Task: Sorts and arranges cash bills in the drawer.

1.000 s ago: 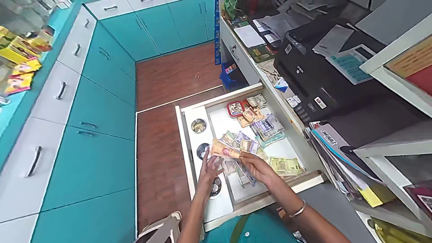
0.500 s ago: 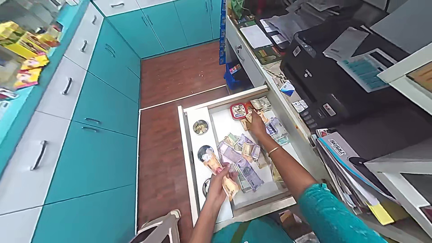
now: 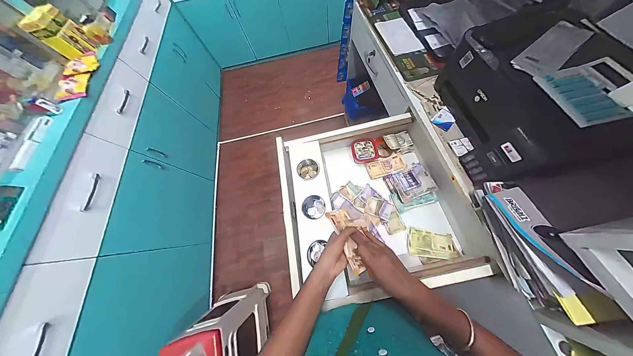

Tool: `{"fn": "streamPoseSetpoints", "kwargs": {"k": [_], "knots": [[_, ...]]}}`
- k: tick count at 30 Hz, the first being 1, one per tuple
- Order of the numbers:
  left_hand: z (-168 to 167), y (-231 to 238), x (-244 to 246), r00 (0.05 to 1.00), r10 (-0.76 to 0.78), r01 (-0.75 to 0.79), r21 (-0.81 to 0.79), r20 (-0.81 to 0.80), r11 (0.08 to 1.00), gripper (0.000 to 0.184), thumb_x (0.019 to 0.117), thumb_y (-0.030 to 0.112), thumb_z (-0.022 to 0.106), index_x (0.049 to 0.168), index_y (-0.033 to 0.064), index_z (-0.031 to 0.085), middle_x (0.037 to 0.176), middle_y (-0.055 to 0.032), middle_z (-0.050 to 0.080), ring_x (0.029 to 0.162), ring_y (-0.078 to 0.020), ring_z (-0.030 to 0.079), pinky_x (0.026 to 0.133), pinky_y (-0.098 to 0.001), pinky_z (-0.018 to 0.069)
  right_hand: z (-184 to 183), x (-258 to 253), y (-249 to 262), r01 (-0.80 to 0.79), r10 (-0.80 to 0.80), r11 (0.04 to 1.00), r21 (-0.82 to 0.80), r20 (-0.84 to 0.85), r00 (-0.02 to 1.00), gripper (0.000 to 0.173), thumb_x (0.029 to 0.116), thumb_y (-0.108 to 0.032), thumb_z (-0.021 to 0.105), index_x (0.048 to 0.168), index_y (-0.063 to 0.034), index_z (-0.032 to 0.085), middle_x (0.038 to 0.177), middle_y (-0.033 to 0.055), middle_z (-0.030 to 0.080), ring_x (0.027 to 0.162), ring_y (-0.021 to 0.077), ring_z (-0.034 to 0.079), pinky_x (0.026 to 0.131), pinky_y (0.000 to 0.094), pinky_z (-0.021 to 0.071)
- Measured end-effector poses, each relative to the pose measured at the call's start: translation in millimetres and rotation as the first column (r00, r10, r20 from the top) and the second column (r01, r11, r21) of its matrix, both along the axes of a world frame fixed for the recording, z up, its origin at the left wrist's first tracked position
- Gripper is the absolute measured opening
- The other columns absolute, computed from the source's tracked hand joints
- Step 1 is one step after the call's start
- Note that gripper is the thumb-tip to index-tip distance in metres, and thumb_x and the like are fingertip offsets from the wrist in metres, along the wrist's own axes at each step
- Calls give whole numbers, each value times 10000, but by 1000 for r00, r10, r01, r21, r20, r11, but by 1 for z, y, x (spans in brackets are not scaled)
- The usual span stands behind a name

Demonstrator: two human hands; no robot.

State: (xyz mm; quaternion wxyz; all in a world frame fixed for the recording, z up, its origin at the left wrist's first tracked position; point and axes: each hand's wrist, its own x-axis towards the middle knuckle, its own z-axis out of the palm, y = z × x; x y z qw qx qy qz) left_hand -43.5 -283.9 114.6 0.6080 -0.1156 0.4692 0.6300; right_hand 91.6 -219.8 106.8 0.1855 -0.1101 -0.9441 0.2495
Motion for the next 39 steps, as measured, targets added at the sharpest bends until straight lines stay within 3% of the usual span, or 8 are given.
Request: {"fn": "streamPoseSetpoints", "kwargs": {"k": [8,12,17,20,23,26,32,39], "knots": [[-5,-7,-10,975,-52,43,46,216,998,319,1092,168,378,1188,-16,621,948,-132,746,859,-200,744,792,-328,613,-16,2,28,-405,406,912,-61,-6,914,226,980,64,514,1162,28,643,1380,154,651,1339,296,587,1142,410,441],[-9,-8,-11,971,-10,7,13,238,1000,389,1108,228,324,1118,-16,626,829,-110,709,730,-183,715,695,-314,610,-17,-2,38,-573,569,818,-54,-80,819,176,1030,-112,517,1008,2,649,1362,184,653,1331,312,590,1148,415,426],[-1,-13,-17,978,-176,167,-88,-108,982,334,1122,239,354,1156,-5,580,788,-63,686,685,-147,692,673,-316,610,-7,-7,36,-124,3,926,-356,-323,946,300,968,-323,675,1006,-26,662,1115,127,723,1114,194,669,1006,314,516],[8,-22,-22,728,-610,621,-76,-314,780,267,1086,159,377,1112,-12,579,754,17,645,633,-66,634,646,-257,575,20,-18,61,-4,51,761,-648,54,997,673,882,-298,784,1432,2,539,1297,147,678,1175,201,659,1032,379,522],[3,-21,-25,425,-804,857,-99,-416,505,328,1093,233,422,1147,-28,613,839,-14,688,689,-65,659,705,-279,586,18,-16,79,-166,377,648,-744,124,918,250,962,-128,682,1154,26,731,1043,137,753,933,137,698,875,328,539],[5,-25,-39,288,-817,915,-106,-500,388,377,1107,205,385,1312,-62,554,1030,-136,722,883,-154,714,877,-376,581,19,-1,98,-205,423,587,-784,81,902,236,939,60,575,1036,13,784,1025,94,774,957,77,713,907,279,554],[-3,-45,-51,752,-538,640,223,-382,735,428,1050,59,454,1471,-16,473,1395,-143,614,1164,-251,686,997,-435,579,1,26,110,56,130,169,-984,78,988,218,863,16,610,864,-137,766,1061,-42,763,1009,47,691,855,244,572],[-3,-18,-33,842,-437,481,73,-317,874,342,1036,80,520,1356,-30,564,1053,-148,751,793,-225,761,722,-365,652,0,3,93,218,44,22,-976,219,975,166,917,-21,681,1082,-33,689,971,39,763,828,151,743,742,333,637]]}}
